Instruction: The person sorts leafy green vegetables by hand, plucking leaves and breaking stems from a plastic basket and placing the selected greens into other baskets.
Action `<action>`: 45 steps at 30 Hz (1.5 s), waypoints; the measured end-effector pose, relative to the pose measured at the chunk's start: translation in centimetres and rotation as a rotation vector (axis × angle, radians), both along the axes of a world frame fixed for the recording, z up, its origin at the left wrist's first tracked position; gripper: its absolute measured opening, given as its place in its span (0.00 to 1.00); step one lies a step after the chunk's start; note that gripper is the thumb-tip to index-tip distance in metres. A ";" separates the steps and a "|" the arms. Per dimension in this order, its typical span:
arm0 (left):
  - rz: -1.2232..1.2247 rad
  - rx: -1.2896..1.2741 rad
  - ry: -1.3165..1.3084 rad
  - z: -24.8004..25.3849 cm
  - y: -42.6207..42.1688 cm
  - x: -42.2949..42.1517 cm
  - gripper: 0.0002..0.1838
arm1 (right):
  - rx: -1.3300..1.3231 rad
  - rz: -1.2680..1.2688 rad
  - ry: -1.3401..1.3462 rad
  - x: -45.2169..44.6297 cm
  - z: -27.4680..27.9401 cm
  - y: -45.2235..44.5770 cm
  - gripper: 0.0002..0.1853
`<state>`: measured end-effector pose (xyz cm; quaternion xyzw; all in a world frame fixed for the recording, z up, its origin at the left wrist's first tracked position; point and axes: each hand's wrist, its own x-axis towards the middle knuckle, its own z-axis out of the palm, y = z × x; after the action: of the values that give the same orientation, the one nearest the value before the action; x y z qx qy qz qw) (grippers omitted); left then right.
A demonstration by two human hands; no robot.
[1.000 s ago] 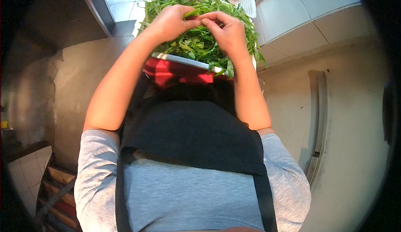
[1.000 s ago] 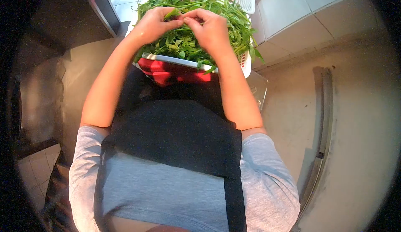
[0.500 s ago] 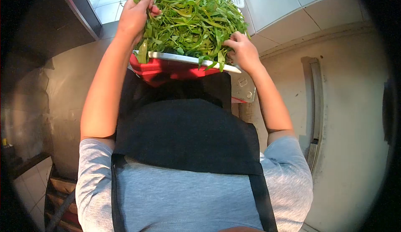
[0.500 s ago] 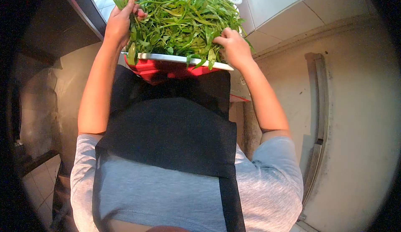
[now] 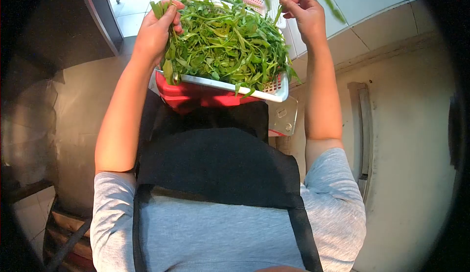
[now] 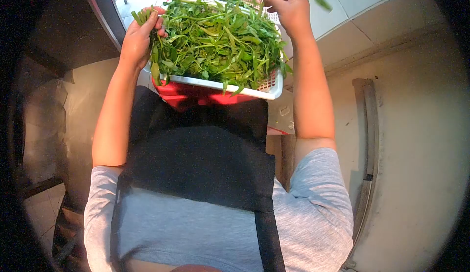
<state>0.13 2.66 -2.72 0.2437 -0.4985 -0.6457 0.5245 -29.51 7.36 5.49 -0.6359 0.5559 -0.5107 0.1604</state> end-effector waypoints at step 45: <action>0.222 -0.154 -0.494 -9.0 0.3 -2.7 0.06 | 0.300 0.220 1.360 3.3 -15.9 2.4 0.38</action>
<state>-2.58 3.01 -11.69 0.4063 -0.6292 -0.4653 0.4717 -26.17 9.80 -10.42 -0.8375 0.5300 0.1012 -0.0859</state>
